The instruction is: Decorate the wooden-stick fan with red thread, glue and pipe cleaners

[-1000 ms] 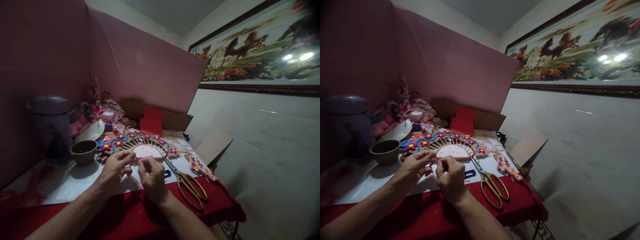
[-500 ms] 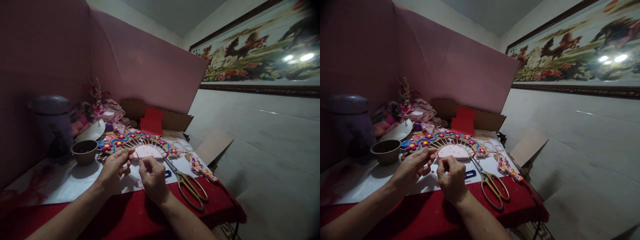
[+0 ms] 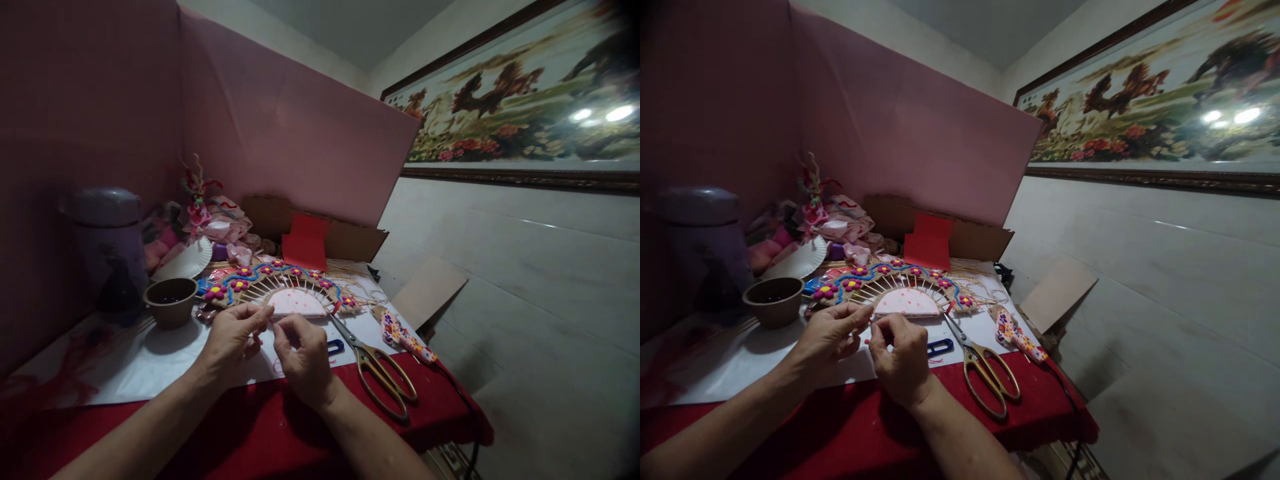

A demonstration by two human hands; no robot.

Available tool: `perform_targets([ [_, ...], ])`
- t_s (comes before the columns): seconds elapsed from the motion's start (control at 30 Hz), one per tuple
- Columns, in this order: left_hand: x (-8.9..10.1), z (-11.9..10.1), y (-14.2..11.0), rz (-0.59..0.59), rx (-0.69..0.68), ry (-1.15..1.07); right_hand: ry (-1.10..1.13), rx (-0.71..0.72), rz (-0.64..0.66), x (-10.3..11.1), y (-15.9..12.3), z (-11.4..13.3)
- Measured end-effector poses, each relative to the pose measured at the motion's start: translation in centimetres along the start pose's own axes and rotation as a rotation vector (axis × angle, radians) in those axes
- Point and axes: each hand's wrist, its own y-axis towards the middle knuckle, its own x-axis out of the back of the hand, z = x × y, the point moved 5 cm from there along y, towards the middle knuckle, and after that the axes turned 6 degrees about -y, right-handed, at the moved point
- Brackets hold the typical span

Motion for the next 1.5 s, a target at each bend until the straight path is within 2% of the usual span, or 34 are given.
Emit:
perform_targets([
  [0.2,0.1,0.0,-0.2,-0.025,-0.004,0.012,-0.014,0.010,-0.006,-0.1,0.0,-0.1],
  [0.27,0.2,-0.7,-0.2,-0.037,-0.052,0.014,-0.030,0.006,-0.027,0.1,0.0,-0.1],
  [0.33,0.7,-1.7,-0.2,-0.074,-0.157,0.063,-0.045,0.004,-0.055,0.4,0.1,0.0],
  [0.4,1.3,-2.8,0.1,-0.107,-0.287,0.206,-0.051,0.002,-0.080,0.6,0.1,0.0],
  [0.47,1.5,-3.1,0.5,-0.061,-0.359,0.460,-0.058,-0.005,-0.103,0.9,0.2,0.1],
  [0.57,1.7,-2.3,1.0,0.070,-0.360,0.877,-0.069,-0.011,-0.126,1.2,0.2,0.1],
  [0.63,2.0,-1.9,0.9,0.065,-0.373,1.035,-0.068,-0.012,-0.126,1.2,0.2,0.1],
  [0.73,1.8,-1.6,0.4,0.051,-0.429,1.106,-0.064,-0.013,-0.123,1.2,0.2,0.1],
  [0.93,0.8,-0.9,-0.1,0.154,-0.601,1.216,-0.047,-0.018,-0.108,1.1,0.1,0.2],
  [1.03,0.9,-0.6,0.0,0.166,-0.646,1.247,-0.035,-0.020,-0.105,1.1,0.1,0.1],
  [1.13,1.1,-0.4,0.0,0.159,-0.610,1.263,-0.029,-0.018,-0.105,1.1,0.1,0.1],
  [1.27,1.0,0.1,0.6,0.165,-0.468,1.388,-0.029,-0.013,-0.102,1.1,0.1,0.1],
  [1.33,0.8,0.0,1.0,0.176,-0.429,1.350,-0.031,-0.011,-0.105,1.1,0.1,0.2],
  [1.4,0.6,-0.3,1.4,0.189,-0.388,1.166,-0.032,-0.009,-0.110,1.2,0.0,0.2],
  [1.5,0.5,-0.7,1.5,0.212,-0.236,0.721,-0.022,-0.006,-0.116,1.2,0.0,0.3],
])
